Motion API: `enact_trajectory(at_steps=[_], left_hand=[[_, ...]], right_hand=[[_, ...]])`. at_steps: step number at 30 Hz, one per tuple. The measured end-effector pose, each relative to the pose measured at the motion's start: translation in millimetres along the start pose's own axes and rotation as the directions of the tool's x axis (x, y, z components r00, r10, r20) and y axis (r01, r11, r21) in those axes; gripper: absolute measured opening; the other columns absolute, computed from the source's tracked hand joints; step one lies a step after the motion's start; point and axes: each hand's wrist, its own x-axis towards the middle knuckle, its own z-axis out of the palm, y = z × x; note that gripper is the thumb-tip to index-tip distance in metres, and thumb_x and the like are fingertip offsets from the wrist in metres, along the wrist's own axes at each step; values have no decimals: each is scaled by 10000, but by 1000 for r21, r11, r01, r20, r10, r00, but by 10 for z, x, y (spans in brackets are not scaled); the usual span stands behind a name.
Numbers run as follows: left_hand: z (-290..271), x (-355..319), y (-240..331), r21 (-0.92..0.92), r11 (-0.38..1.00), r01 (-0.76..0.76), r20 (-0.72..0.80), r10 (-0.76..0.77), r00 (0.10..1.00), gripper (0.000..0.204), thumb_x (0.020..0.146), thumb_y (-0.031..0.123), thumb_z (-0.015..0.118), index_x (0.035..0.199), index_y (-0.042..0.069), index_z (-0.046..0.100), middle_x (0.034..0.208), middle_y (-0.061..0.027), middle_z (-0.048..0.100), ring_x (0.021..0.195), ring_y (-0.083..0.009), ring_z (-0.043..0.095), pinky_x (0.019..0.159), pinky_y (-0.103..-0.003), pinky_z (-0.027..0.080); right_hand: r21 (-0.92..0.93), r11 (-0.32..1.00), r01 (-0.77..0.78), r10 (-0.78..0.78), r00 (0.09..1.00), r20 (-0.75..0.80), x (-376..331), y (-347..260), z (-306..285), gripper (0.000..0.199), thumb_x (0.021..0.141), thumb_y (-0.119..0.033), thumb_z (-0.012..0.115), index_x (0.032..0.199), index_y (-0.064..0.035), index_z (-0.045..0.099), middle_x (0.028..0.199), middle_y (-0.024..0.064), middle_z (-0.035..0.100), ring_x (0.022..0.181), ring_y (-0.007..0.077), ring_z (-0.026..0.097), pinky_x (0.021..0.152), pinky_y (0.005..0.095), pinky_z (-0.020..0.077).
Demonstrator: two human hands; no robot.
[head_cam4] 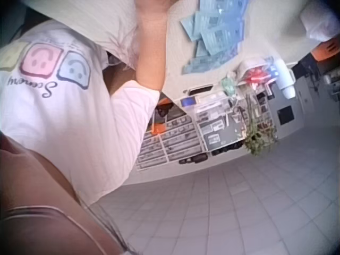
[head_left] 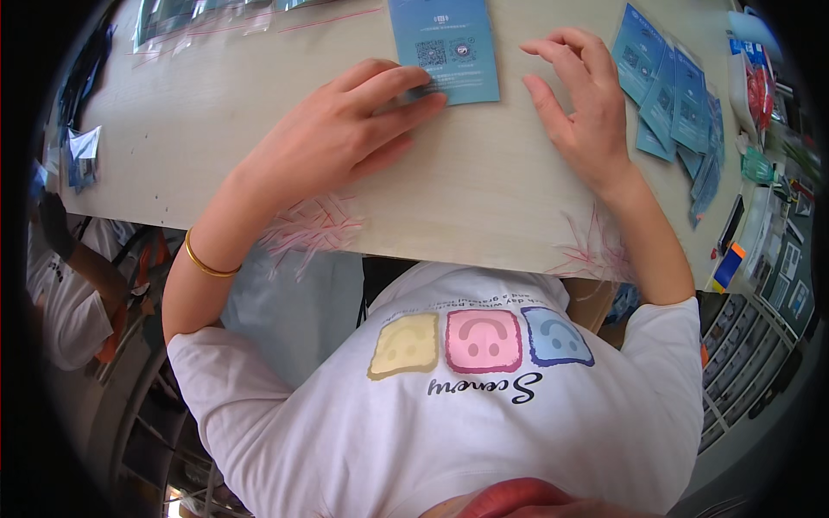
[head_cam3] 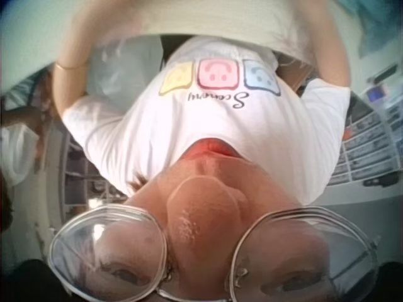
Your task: Packaging small printed cards into clear plastic bags and sealing them.
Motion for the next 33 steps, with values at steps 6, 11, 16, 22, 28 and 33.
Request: enact_trajectory(at_steps=[6, 11, 16, 22, 28, 33], left_hand=[[-125, -31, -66, -182, 980, 78, -76, -93, 993, 488, 832, 4, 708, 1315, 70, 683, 1291, -125, 632, 1115, -320, 620, 923, -414, 556], [-137, -88, -161, -62, 988, 141, -161, -150, 976, 420, 847, -38, 681, 1253, 66, 710, 1271, -114, 656, 1114, -326, 642, 916, -415, 557], [23, 411, -61, -41, 998, -39, -121, 34, 992, 485, 905, 51, 674, 1388, 66, 631, 1447, -109, 595, 1322, -332, 562, 1092, -453, 473], [200, 377, -128, 13, 1000, -13, 5, 13, 1000, 581, 944, 210, 661, 1486, 51, 524, 1519, -98, 532, 1399, -324, 482, 1182, -459, 385], [222, 354, -136, 77, 997, -18, 18, 17, 1000, 686, 904, 364, 693, 1489, 50, 518, 1537, -91, 502, 1409, -317, 469, 1180, -457, 385], [218, 350, -129, 92, 996, -18, 14, 17, 1000, 732, 884, 425, 698, 1490, 56, 519, 1534, -91, 500, 1408, -312, 469, 1171, -450, 392]], right_hand=[[-115, 946, 302, -267, 931, 247, -172, -28, -59, 411, 884, -231, 744, 1291, -194, 695, 1472, 60, 575, 1327, 262, 557, 1091, 442, 417], [-115, 966, 232, -210, 962, 172, -316, 379, -290, 372, 871, -168, 739, 1240, -128, 715, 1393, 95, 633, 1313, 320, 585, 1045, 461, 474], [-2, 955, 296, -288, 931, 223, -225, -135, -74, 392, 845, -109, 746, 1236, -133, 713, 1383, 99, 634, 1279, 312, 603, 1042, 427, 484], [355, 882, -308, 221, 938, 267, -173, -36, -179, 273, 843, -102, 772, 1114, -87, 746, 1057, 79, 712, 838, 204, 675, 752, 337, 542], [285, 920, -268, 169, 929, 328, -7, -156, 3, 158, 843, -180, 780, 975, -97, 749, 870, 52, 685, 726, 179, 658, 665, 331, 524], [218, 933, -285, 195, 913, 359, 42, -170, 25, 103, 852, -185, 742, 909, -100, 727, 875, 47, 694, 756, 222, 686, 683, 363, 536]])
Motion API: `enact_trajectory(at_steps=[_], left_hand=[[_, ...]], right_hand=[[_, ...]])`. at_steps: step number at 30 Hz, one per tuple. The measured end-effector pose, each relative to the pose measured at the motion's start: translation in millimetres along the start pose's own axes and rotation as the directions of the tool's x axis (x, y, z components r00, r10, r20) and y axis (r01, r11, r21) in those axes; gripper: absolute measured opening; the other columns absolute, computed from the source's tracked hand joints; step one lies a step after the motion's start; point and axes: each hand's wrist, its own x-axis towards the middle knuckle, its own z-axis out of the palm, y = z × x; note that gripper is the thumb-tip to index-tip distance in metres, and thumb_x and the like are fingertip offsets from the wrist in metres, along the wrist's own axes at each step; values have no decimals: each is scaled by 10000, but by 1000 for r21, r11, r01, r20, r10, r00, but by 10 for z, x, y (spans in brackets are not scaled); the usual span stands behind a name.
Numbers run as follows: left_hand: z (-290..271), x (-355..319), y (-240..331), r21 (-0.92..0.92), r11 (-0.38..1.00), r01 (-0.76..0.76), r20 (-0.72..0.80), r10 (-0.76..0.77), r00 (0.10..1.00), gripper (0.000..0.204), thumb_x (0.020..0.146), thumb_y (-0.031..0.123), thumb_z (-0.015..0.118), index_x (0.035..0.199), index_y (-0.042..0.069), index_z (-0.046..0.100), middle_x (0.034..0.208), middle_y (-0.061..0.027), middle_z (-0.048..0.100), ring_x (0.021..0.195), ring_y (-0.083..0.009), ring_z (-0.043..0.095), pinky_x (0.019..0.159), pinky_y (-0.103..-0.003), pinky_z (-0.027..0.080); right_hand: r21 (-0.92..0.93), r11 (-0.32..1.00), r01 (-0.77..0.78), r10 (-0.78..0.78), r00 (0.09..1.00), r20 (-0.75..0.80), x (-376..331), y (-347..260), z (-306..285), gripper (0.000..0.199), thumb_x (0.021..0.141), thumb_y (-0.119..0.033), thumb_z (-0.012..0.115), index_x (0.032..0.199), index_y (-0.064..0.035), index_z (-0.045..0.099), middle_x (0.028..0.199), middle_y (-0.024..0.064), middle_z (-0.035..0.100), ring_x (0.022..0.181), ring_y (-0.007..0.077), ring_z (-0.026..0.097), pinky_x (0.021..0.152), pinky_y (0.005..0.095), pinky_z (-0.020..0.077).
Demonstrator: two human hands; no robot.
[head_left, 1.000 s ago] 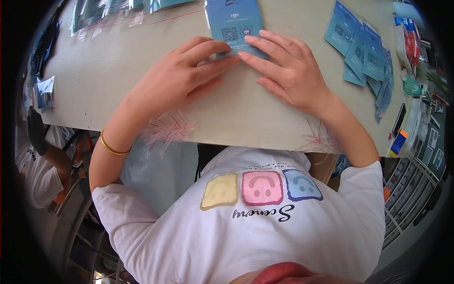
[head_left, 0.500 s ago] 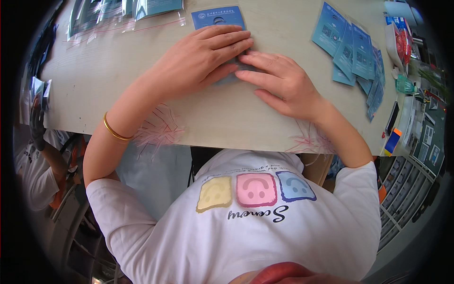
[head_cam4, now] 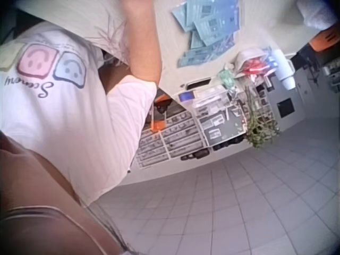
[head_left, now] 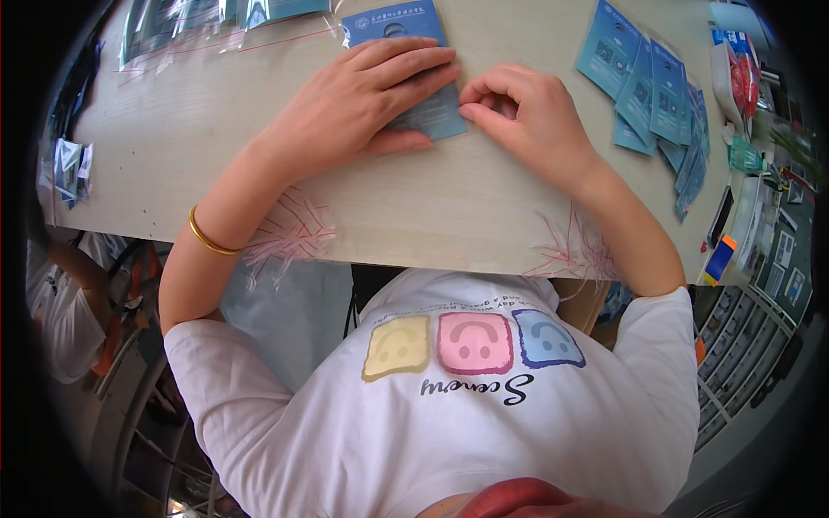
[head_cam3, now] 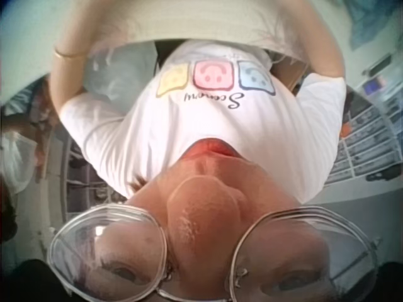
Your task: Packaging small printed cards into clear plastic bags and sealing them.
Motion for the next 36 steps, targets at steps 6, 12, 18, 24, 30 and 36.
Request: enact_trajectory(at_steps=[6, 12, 18, 24, 30, 36], left_hand=[[-16, -11, -1, 2, 1000, 12, -10, -12, 1000, 746, 879, 450, 697, 1493, 64, 519, 1535, -89, 500, 1400, -310, 476, 1168, -445, 396], [21, -31, 12, -54, 998, -35, -3, 35, 999, 859, 851, 582, 671, 1507, 56, 497, 1543, -95, 494, 1401, -332, 472, 1168, -463, 394], [30, -30, -9, -75, 996, -38, -13, 37, 999, 911, 817, 602, 694, 1508, 44, 491, 1545, -102, 494, 1407, -346, 466, 1176, -479, 385], [2, -16, 8, -106, 994, -3, -7, 2, 1000, 943, 778, 556, 760, 1526, 59, 472, 1559, -102, 485, 1422, -341, 454, 1190, -472, 375], [-3, -34, 1, -111, 994, -9, 13, 10, 1000, 992, 756, 553, 781, 1561, 87, 435, 1583, -93, 462, 1464, -339, 409, 1214, -482, 346], [-192, -24, 75, -14, 997, -72, -47, 72, 996, 773, 752, 447, 816, 1390, 88, 566, 1448, -90, 562, 1371, -331, 493, 1169, -486, 388]], right_hand=[[-111, 986, 125, -123, 992, 25, -27, -33, 63, 73, 822, -129, 710, 873, -101, 666, 857, 50, 667, 747, 244, 677, 656, 374, 540], [-62, 911, 407, -411, 910, -59, -314, -5, 28, 254, 745, -116, 801, 952, -106, 654, 907, 47, 630, 819, 247, 668, 662, 371, 546], [-112, 933, 342, -355, 924, -142, -158, -78, 147, 247, 772, -152, 810, 972, -107, 672, 919, 26, 636, 892, 267, 651, 725, 388, 536], [-300, 649, 700, -730, 683, 14, -228, 32, 145, 155, 774, -127, 785, 906, -121, 706, 872, -3, 631, 855, 229, 640, 701, 356, 522], [-284, 790, 543, -603, 773, -198, -336, 128, 193, 225, 721, -109, 821, 925, -142, 733, 960, -9, 651, 826, 209, 639, 670, 336, 517], [-270, 813, 517, -563, 815, -135, -273, 161, 149, 264, 729, -116, 839, 972, -154, 744, 959, -4, 650, 759, 182, 618, 646, 326, 508]])
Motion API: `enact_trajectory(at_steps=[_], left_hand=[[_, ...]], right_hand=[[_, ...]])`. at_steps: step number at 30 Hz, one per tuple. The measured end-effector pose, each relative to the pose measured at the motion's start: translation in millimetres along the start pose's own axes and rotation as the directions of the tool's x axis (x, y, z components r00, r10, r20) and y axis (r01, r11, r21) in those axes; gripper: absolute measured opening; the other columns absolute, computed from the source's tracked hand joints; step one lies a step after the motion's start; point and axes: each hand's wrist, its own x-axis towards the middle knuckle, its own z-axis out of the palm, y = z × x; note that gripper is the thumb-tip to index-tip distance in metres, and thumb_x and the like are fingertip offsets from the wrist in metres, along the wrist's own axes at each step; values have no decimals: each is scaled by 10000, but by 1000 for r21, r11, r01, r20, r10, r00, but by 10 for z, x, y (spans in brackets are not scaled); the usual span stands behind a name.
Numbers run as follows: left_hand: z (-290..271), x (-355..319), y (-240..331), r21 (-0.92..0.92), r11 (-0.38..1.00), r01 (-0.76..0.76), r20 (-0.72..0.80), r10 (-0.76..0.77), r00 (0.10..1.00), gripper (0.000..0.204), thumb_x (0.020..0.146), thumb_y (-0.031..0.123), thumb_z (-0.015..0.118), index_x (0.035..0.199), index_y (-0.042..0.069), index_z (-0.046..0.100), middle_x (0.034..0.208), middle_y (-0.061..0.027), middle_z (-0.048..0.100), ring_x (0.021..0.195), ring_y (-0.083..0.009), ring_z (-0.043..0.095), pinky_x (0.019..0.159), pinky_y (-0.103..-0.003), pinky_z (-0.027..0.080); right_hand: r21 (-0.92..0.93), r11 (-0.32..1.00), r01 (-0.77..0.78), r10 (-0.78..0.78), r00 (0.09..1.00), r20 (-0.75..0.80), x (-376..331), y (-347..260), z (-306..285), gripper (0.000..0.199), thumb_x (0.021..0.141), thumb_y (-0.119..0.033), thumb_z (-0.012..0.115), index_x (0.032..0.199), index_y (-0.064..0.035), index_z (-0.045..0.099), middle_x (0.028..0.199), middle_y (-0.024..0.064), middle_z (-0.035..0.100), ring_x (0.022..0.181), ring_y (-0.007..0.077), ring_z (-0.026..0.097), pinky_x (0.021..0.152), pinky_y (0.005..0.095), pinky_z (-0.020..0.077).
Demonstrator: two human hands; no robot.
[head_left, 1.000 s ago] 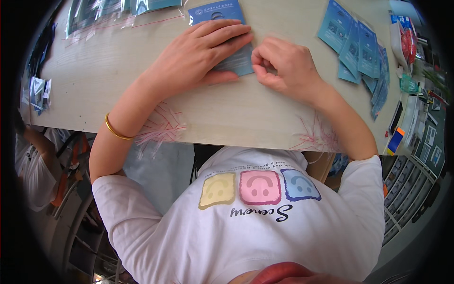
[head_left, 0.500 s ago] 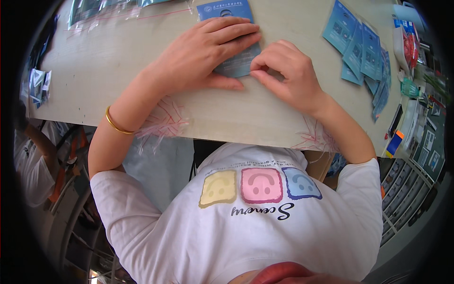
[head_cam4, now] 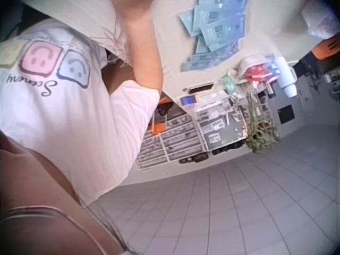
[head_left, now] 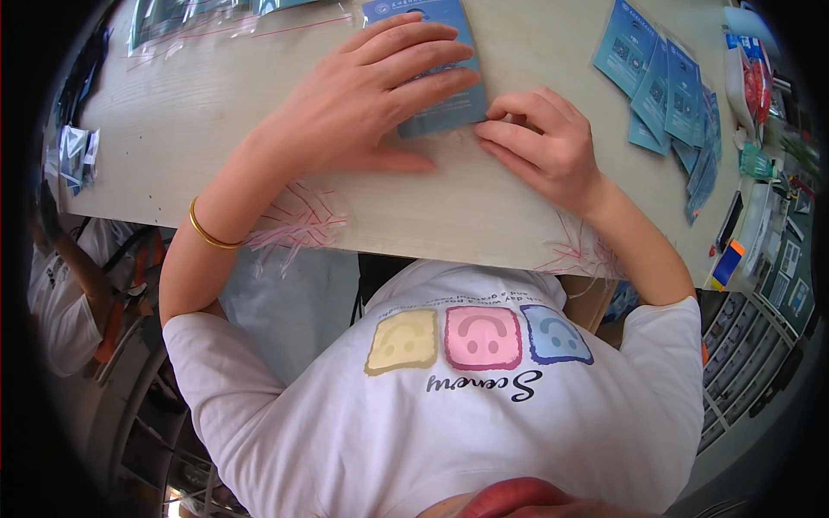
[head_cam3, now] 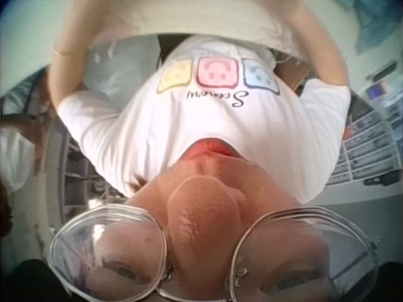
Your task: Packaging small printed cards into clear plastic bags and sealing them.
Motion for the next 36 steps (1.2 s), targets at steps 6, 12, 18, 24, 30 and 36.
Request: enact_trajectory(at_steps=[6, 12, 18, 24, 30, 36], left_hand=[[17, -231, 225, -56, 997, 59, -27, -61, 998, 264, 746, 127, 833, 936, 52, 666, 1157, -75, 668, 1122, -304, 629, 976, -440, 519], [60, -236, 273, -227, 956, 184, -136, -218, 966, 153, 779, 56, 778, 815, 35, 632, 1131, -67, 681, 1074, -278, 637, 902, -404, 548], [47, -280, 192, -286, 932, 222, -91, -257, 962, 155, 810, 43, 757, 903, 34, 633, 1211, -101, 669, 1104, -309, 639, 917, -407, 547], [-62, -341, 131, -418, 869, 265, -33, -306, 952, 459, 814, 48, 758, 1258, 96, 653, 1401, -144, 578, 1170, -330, 638, 963, -425, 549], [-102, -379, 54, -181, 981, 67, 84, -53, 995, 626, 825, 99, 745, 1432, 189, 623, 1469, -140, 545, 1205, -345, 626, 1007, -449, 536], [-51, -391, 70, -176, 979, 99, 93, -83, 992, 621, 826, 135, 749, 1432, 196, 626, 1488, -116, 532, 1199, -334, 616, 1007, -452, 535]], right_hand=[[15, 1000, -2, 3, 999, -36, 25, 13, 17, 185, 748, -115, 837, 907, -130, 746, 909, -6, 648, 737, 184, 603, 620, 330, 498], [120, 986, -117, 117, 993, 4, 11, 99, -30, 165, 759, -122, 839, 892, -117, 741, 916, 10, 634, 784, 210, 592, 687, 353, 484], [232, 932, -278, 282, 959, 18, 103, 107, 18, 138, 842, -146, 786, 817, -69, 675, 976, 40, 606, 869, 238, 579, 787, 375, 467], [159, 939, -306, 307, 951, 20, 137, 78, 39, 167, 833, -115, 771, 770, -59, 626, 984, 39, 612, 876, 245, 585, 797, 380, 462], [172, 920, -352, 351, 936, 34, 127, 69, 28, 137, 777, -66, 767, 763, -69, 631, 994, 43, 618, 896, 249, 592, 820, 369, 464], [182, 910, -372, 368, 928, 57, 137, 55, 7, 135, 752, -63, 776, 760, -71, 642, 991, 50, 617, 906, 250, 589, 835, 365, 464]])
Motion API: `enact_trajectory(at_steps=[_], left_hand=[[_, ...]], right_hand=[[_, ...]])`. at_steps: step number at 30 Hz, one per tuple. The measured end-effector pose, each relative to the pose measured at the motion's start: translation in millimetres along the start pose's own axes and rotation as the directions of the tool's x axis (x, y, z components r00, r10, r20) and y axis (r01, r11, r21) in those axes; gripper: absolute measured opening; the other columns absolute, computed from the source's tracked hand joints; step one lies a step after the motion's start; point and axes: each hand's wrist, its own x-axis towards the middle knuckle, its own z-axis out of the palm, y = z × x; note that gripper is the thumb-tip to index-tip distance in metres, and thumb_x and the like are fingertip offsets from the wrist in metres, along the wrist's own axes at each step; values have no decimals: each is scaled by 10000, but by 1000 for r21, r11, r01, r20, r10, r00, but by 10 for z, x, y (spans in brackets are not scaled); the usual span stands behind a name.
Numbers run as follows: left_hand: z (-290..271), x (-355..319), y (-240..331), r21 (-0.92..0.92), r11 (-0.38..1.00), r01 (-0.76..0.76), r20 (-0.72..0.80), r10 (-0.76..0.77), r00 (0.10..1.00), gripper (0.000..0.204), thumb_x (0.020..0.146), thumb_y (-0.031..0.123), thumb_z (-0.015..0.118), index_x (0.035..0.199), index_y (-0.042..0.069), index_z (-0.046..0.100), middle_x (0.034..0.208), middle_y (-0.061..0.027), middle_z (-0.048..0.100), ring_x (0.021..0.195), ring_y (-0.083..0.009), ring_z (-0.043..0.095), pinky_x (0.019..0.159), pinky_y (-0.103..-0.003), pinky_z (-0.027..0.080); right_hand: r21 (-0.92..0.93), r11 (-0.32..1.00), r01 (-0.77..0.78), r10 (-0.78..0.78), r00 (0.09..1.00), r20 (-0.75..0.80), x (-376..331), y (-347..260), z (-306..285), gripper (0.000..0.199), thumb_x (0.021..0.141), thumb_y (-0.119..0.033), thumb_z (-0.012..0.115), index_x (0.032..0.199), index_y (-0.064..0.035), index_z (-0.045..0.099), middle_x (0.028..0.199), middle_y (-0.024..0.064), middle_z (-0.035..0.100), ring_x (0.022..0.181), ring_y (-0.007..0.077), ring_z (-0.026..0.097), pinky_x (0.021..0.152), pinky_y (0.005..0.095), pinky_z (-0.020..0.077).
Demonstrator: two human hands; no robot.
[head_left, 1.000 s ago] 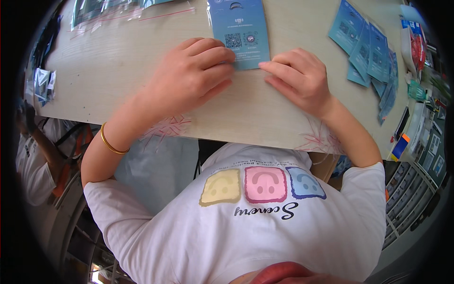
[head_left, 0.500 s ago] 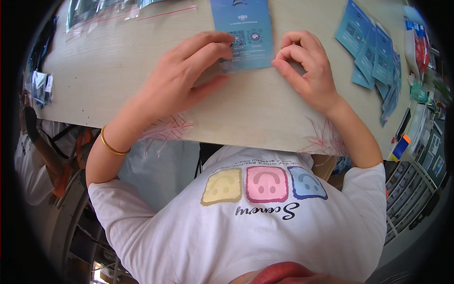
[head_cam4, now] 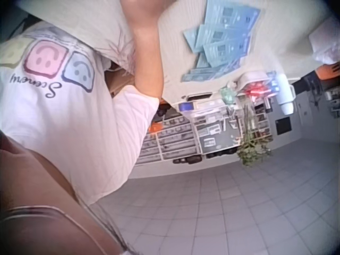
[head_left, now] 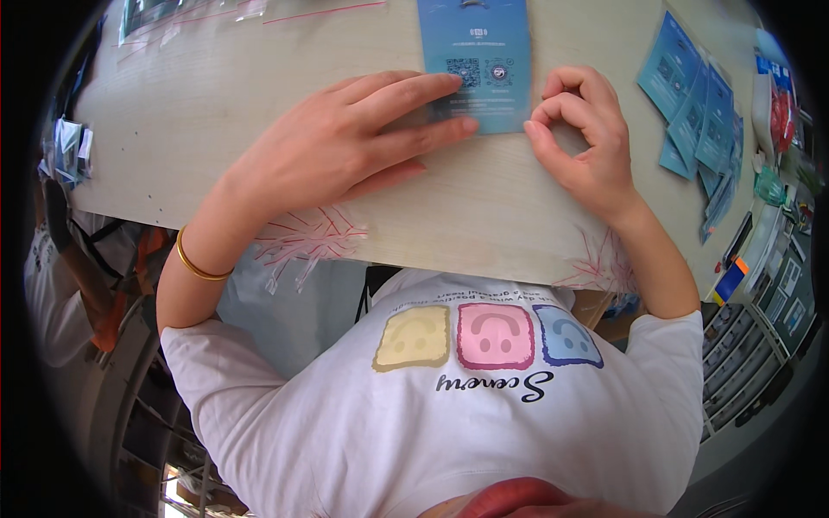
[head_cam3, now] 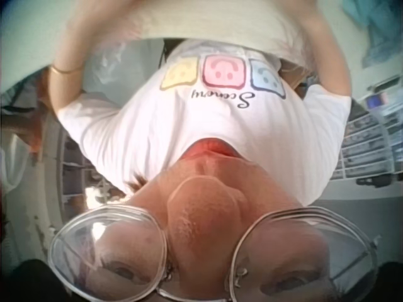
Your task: Packaging small printed cards into clear plastic bags and sealing them.
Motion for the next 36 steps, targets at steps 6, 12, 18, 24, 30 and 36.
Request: enact_trajectory(at_steps=[6, 12, 18, 24, 30, 36], left_hand=[[31, -7, -18, -9, 1000, -2, -6, 2, 1000, 624, 820, 138, 747, 1431, 171, 625, 1494, -114, 525, 1200, -332, 613, 1008, -452, 532], [44, -4, -13, -11, 1000, -1, -14, 0, 1000, 613, 808, 134, 743, 1412, 142, 638, 1498, -109, 520, 1183, -327, 617, 1003, -452, 531], [57, 9, -3, -13, 1000, 3, -13, -3, 1000, 599, 810, 133, 739, 1403, 136, 646, 1496, -107, 520, 1180, -323, 619, 1002, -450, 530], [38, 3, 8, 8, 1000, 5, 0, -5, 1000, 587, 819, 142, 739, 1399, 138, 651, 1500, -110, 520, 1199, -323, 611, 1014, -447, 524], [11, -3, 13, 31, 999, 18, 17, -18, 1000, 597, 823, 148, 741, 1412, 140, 642, 1502, -117, 521, 1215, -324, 602, 1026, -444, 519], [-11, 13, 5, 38, 999, 14, 21, -14, 1000, 592, 827, 141, 738, 1411, 129, 640, 1510, -120, 519, 1223, -328, 600, 1032, -446, 516]], right_hand=[[-6, 1000, -21, 21, 1000, 2, -1, -6, 3, 144, 741, -63, 785, 759, -70, 643, 985, 52, 613, 915, 249, 581, 840, 358, 460], [-12, 1000, -17, 17, 1000, 5, 4, -4, -1, 147, 736, -61, 789, 754, -69, 643, 980, 53, 610, 920, 246, 583, 845, 359, 463], [-10, 1000, -17, 17, 1000, -3, -4, 0, -8, 169, 749, -84, 808, 753, -62, 641, 966, 56, 606, 897, 247, 586, 821, 354, 468], [-121, 990, -74, 80, 996, 46, 43, -49, -54, 230, 796, -159, 839, 796, -45, 639, 935, 58, 598, 847, 241, 576, 770, 362, 464], [-96, 975, -202, 191, 975, -111, 2, 111, -209, 192, 841, -174, 819, 938, -76, 686, 1016, 63, 594, 841, 233, 586, 750, 351, 477], [-298, 890, 345, -310, 937, 158, -33, -65, -225, 386, 879, -189, 747, 1263, -208, 735, 1295, 37, 619, 1076, 249, 580, 957, 392, 440]])
